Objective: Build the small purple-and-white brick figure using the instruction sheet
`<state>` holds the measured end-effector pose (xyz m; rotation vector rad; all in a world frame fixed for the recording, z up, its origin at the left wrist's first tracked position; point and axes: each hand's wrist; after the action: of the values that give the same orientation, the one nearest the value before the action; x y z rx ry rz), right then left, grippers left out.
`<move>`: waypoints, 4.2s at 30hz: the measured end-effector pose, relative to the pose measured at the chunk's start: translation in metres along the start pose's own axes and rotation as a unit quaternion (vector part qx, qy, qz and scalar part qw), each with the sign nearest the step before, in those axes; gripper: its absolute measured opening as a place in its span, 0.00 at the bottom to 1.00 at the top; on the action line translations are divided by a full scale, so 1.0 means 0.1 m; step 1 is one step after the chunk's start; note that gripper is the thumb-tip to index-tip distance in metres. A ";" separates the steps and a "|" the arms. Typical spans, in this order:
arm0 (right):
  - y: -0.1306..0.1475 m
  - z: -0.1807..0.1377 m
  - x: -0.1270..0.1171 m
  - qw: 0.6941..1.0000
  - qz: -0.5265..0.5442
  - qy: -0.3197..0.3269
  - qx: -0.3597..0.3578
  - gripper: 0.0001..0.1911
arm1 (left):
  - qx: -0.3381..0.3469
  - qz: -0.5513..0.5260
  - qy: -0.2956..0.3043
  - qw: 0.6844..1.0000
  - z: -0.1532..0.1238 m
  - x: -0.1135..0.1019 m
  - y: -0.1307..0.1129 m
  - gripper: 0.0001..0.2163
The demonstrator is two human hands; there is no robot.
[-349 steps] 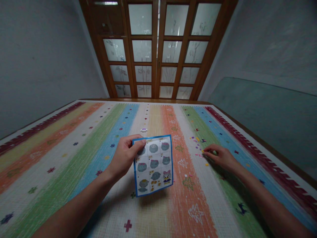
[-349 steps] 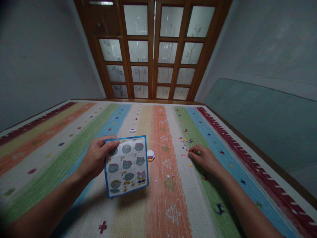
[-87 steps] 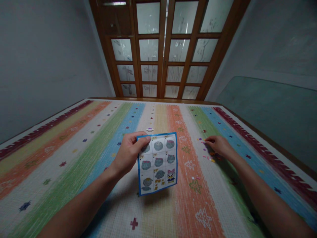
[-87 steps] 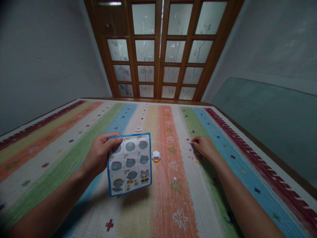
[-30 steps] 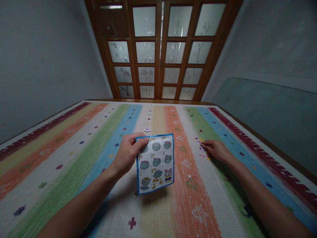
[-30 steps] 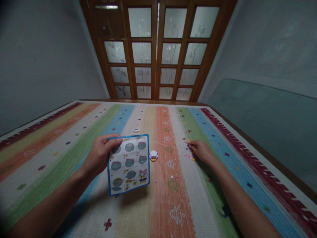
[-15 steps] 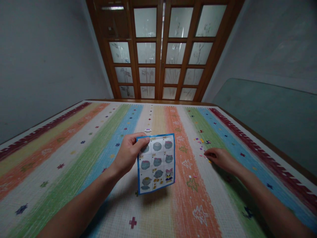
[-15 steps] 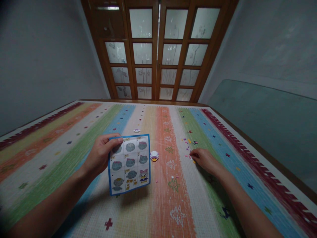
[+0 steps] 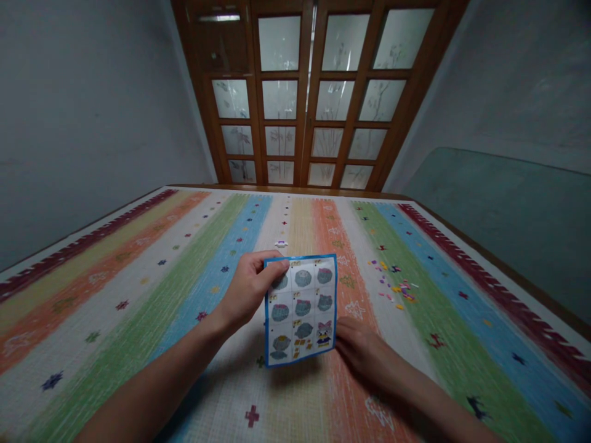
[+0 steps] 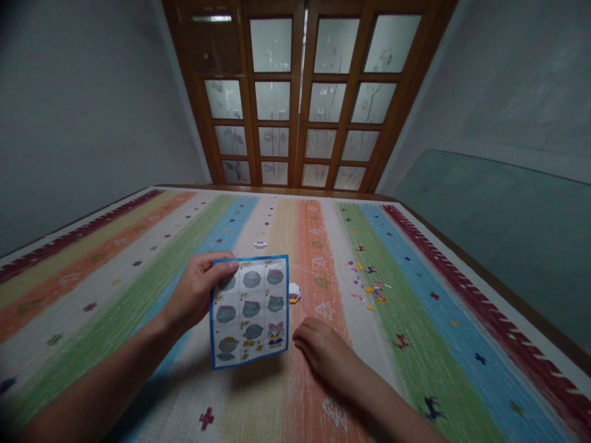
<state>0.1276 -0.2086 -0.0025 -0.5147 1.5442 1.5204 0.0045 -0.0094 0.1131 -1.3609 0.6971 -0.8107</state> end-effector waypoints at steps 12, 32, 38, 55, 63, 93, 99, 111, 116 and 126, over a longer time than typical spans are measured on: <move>0.01 -0.03 -0.01 1.000 -0.003 0.004 -0.007 0.15 | 0.023 0.012 0.014 1.000 -0.05 0.00 -0.05 0.13; 0.14 -0.03 -0.13 0.998 0.051 0.043 0.018 0.15 | 0.028 0.009 0.020 0.999 -0.09 0.00 -0.08 0.13; -0.03 -0.06 -0.30 0.997 0.019 -0.046 0.051 0.13 | 0.028 0.009 0.008 1.000 -0.08 0.00 -0.09 0.12; -0.28 -0.12 -0.44 0.991 -0.054 0.032 0.120 0.06 | 0.031 0.006 0.011 0.999 -0.05 -0.01 -0.05 0.11; -0.21 -0.11 -0.34 0.994 -0.035 0.038 0.100 0.07 | 0.033 0.005 0.020 0.999 -0.05 0.00 -0.05 0.13; -0.36 -0.14 -0.56 0.996 -0.023 -0.021 0.086 0.10 | 0.021 0.021 0.019 0.999 -0.04 0.00 -0.02 0.13; -1.02 -0.16 -1.28 0.945 -0.119 -0.198 0.230 0.11 | 0.008 0.003 0.013 1.000 -0.03 0.02 -0.03 0.12; -1.61 -0.26 -1.26 0.920 -0.166 -0.186 0.304 0.09 | 0.007 -0.002 0.002 1.000 -0.02 0.02 -0.03 0.11; -1.62 -0.26 -1.24 0.920 -0.173 -0.182 0.300 0.09 | 0.003 -0.004 0.002 1.000 -0.03 0.02 -0.03 0.11; -1.53 -0.26 -1.25 0.923 -0.175 -0.168 0.297 0.08 | 0.003 0.009 -0.008 1.000 -0.04 0.04 -0.05 0.12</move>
<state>0.3078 -0.2941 0.0055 -0.1486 1.4492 0.7588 0.0030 -0.0145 0.1179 -1.3528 0.6927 -0.7872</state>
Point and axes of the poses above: each hand's wrist, its own z-axis towards the middle knuckle, its own x-axis out of the palm, y = z × x, and after that the axes turned 4 degrees about -y, right-handed
